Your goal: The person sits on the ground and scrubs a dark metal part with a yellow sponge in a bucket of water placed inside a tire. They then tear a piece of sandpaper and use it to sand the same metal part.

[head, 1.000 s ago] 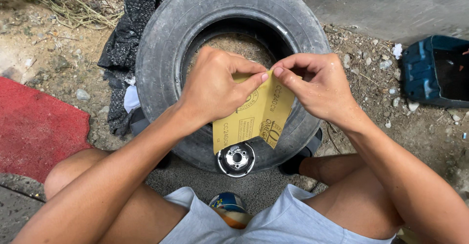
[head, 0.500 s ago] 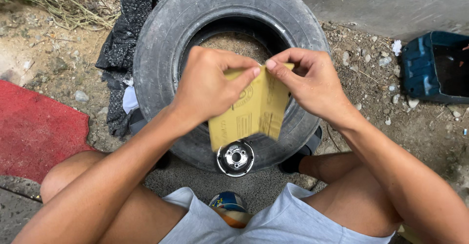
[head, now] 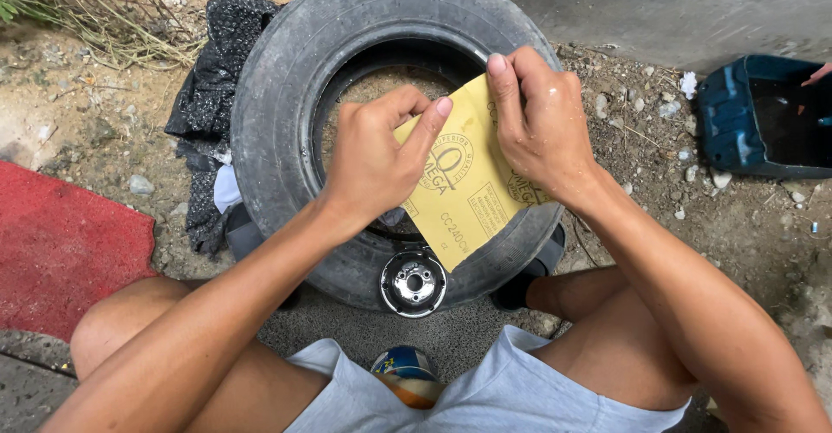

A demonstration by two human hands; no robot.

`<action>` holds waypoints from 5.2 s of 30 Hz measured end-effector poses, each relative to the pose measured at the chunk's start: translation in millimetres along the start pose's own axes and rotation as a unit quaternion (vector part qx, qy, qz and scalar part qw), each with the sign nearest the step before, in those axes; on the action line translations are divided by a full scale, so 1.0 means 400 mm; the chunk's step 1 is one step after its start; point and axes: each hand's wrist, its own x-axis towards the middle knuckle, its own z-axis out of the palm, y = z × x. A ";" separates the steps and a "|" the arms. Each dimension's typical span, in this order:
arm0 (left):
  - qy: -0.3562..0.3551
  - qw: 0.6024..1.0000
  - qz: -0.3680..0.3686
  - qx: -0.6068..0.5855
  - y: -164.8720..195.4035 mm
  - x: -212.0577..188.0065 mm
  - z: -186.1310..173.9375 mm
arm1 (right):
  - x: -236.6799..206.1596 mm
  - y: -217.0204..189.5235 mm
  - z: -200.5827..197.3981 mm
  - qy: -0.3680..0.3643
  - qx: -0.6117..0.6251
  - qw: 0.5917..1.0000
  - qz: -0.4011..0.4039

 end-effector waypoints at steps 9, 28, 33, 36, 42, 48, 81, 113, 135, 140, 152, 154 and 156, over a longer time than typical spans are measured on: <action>0.042 0.999 -0.009 -0.025 0.004 -0.019 0.024 | 0.005 -0.008 -0.014 0.005 -0.002 1.000 0.006; 0.106 0.991 -0.017 -0.077 -0.015 -0.035 -0.004 | 0.022 0.091 -0.078 0.061 0.031 0.997 0.036; 0.064 0.992 -0.096 -0.053 -0.024 -0.027 -0.006 | -0.003 0.102 -0.062 0.055 0.113 0.989 0.083; 0.091 0.992 -0.079 -0.034 -0.029 -0.014 -0.011 | -0.001 0.088 -0.065 -0.046 0.188 0.973 0.126; 0.077 0.995 -0.042 -0.045 -0.047 -0.004 -0.019 | -0.003 0.116 -0.047 -0.070 0.074 0.983 0.154; 0.151 0.984 -0.091 0.021 -0.165 0.004 -0.060 | 0.045 0.273 -0.087 0.089 0.275 0.915 0.282; -0.161 0.984 -0.057 0.046 -0.199 0.055 -0.063 | -0.008 0.074 -0.035 -0.148 0.344 0.901 0.219; 0.011 0.950 -0.135 -0.283 0.028 -0.022 -0.005 | -0.074 -0.053 -0.006 -0.071 0.391 0.896 0.198; -0.022 0.935 -0.236 -0.262 0.006 -0.025 0.011 | -0.058 -0.006 -0.057 -0.032 0.255 0.953 0.162; -0.034 0.963 -0.215 -0.161 0.010 -0.017 -0.010 | -0.029 -0.033 -0.093 -0.165 0.242 0.933 0.210; -0.091 0.992 -0.082 -0.033 0.062 -0.022 0.014 | -0.058 -0.063 -0.042 -0.048 0.035 0.995 -0.083; -0.072 0.995 -0.044 -0.055 0.070 -0.026 0.008 | -0.051 -0.066 -0.042 -0.043 0.050 0.997 -0.028; -0.076 0.995 -0.064 -0.022 0.079 -0.033 0.001 | -0.041 -0.075 -0.050 -0.059 0.065 0.996 -0.007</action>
